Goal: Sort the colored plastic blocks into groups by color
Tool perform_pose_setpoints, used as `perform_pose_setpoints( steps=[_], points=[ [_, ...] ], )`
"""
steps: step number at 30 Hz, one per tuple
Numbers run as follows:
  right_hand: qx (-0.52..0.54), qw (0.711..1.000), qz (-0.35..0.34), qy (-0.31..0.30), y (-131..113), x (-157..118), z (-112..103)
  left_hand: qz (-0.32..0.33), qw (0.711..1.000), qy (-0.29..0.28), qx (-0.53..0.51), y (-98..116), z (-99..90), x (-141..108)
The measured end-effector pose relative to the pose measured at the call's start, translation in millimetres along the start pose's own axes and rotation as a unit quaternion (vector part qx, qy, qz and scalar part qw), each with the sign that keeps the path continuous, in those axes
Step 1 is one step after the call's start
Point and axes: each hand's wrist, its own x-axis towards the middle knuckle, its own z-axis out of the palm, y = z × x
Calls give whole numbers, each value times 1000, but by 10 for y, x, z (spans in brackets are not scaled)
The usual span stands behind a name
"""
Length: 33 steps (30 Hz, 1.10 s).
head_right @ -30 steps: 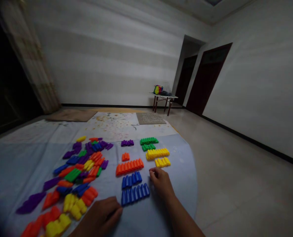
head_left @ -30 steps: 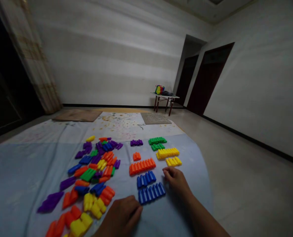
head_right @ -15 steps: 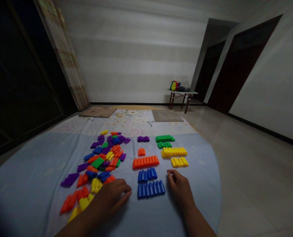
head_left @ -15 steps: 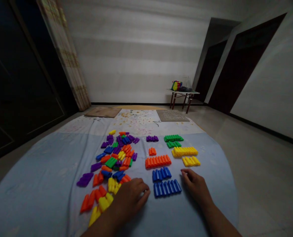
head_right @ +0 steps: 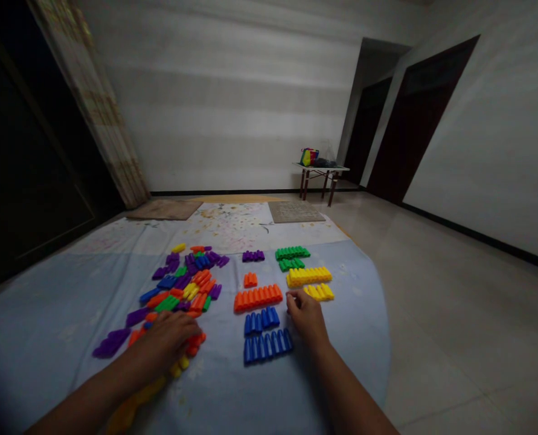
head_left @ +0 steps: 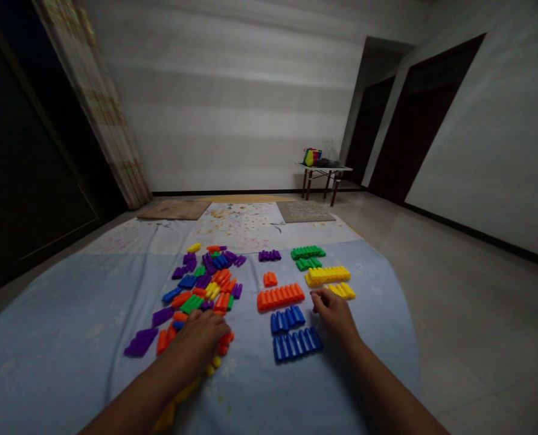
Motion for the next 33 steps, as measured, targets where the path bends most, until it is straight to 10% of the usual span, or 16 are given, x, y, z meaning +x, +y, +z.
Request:
perform_pose_setpoints(
  steps=[15,25,33],
  points=[
    [-2,1000,-26,-18,143,-104,72,10,999,28,18,-126,-71,124],
    [4,1000,-23,-19,159,-83,74,-163,984,24,-61,104,43,480],
    [13,999,-11,-29,163,-76,73,-40,999,29,-18,-4,-18,475]
  ],
)
